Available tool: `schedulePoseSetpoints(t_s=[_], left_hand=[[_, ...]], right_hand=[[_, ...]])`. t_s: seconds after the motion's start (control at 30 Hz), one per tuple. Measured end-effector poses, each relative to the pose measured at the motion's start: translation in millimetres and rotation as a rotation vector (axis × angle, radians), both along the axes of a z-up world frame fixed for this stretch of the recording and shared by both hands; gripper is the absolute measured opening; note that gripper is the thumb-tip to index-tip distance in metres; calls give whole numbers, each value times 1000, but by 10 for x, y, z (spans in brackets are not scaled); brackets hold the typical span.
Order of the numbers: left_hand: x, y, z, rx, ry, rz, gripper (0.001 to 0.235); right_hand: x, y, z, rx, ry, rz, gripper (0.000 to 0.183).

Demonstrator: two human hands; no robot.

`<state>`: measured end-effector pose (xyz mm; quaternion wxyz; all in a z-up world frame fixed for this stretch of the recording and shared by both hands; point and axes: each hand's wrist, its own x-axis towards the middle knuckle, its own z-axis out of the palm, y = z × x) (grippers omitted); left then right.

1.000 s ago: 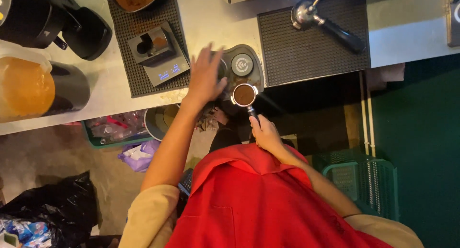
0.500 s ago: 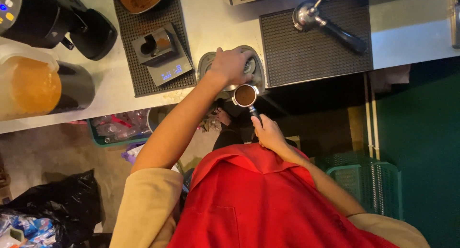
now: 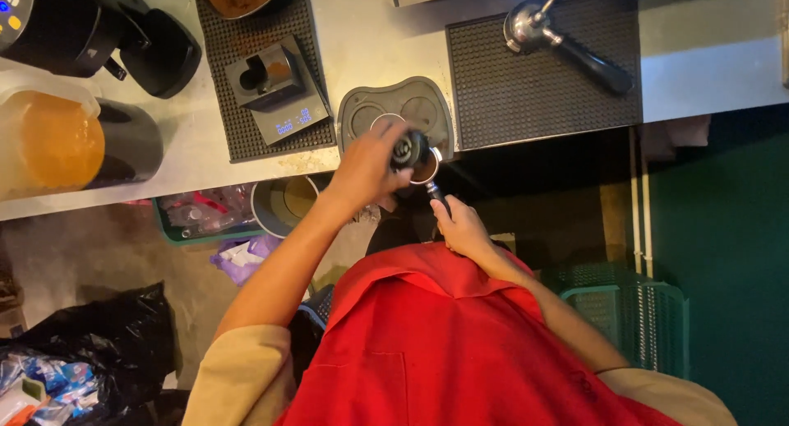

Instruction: The person scoops ground coffee into a portafilter placed on a digital scale, then uses a tamper to press the grounds. They move the portafilter to an espresso machine, lock it into the group head, and operate the machine. The person also uses a handheld device with a green screen to interact with the setup.

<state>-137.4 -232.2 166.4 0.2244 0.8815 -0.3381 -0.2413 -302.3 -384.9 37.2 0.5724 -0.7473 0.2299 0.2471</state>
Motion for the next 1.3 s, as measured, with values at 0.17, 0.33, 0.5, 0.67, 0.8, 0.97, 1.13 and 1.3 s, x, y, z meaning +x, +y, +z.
schedulePoseSetpoints(t_s=[0.17,0.33,0.5,0.67,0.8,0.97,1.13,1.3], left_hand=[[-103,85,-255,9,61,20,76],[-122,64,-226,49,47,4,73],[-101,34,-503,119,11,-49,75],[-146,-195,-586,299,-242,-58,66],[-120,-186,-447,255,-324,-322,54],[-110,-167,-543,234,-363,-281,39],[-167,-154,-338,296,-364,-470,45],[-111,-219,-506,270,-310,-334,63]], right_hand=[[12,-32,-24,-9,-1,15,40],[40,-40,-83,-18,4,23,40],[11,-58,-142,-16,-2,35,39],[7,-81,-269,-19,-7,34,38],[21,-82,-93,-11,-5,28,38],[52,-94,-59,-3,0,41,39],[35,-119,30,-8,12,47,39],[68,-157,-80,-3,12,47,39]])
